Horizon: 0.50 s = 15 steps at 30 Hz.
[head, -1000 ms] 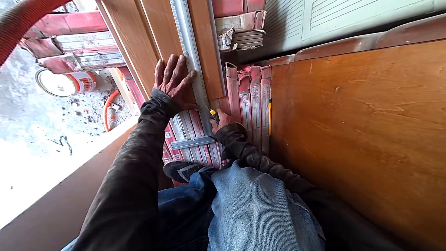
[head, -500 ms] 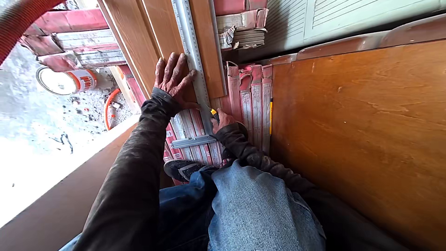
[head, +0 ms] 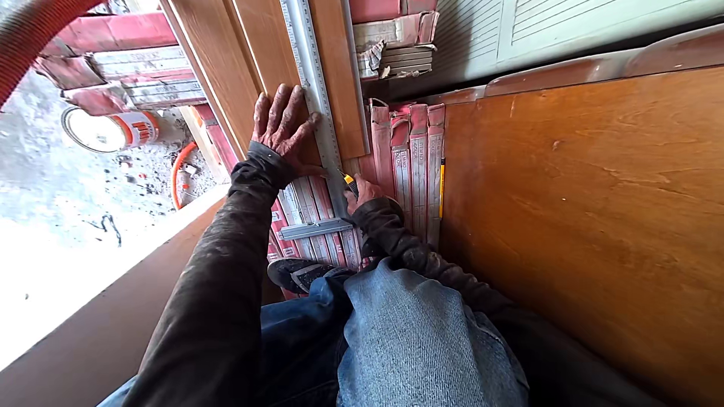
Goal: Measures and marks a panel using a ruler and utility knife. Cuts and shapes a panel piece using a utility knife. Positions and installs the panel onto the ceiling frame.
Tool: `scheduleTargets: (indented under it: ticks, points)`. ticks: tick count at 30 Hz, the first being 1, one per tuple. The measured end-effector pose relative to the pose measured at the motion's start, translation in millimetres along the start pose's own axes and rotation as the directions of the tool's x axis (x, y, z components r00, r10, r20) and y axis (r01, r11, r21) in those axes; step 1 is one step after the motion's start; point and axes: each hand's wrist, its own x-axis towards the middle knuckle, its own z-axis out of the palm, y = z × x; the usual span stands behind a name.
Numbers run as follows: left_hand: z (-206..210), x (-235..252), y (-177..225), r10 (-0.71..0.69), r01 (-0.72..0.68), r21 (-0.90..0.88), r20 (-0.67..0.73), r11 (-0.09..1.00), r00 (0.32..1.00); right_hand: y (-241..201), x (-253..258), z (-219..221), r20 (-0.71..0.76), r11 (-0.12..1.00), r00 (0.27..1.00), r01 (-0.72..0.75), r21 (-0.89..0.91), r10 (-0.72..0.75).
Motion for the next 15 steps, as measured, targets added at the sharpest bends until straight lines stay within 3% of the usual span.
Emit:
scheduleTargets:
  ticks: [15]
  points:
    - [-0.5,-1.1,-0.8,0.028,-0.028,-0.016,-0.04,0.999,0.999,-3.9,0.2,-4.0,0.026,1.0,1.0,-0.012,0.001,0.012]
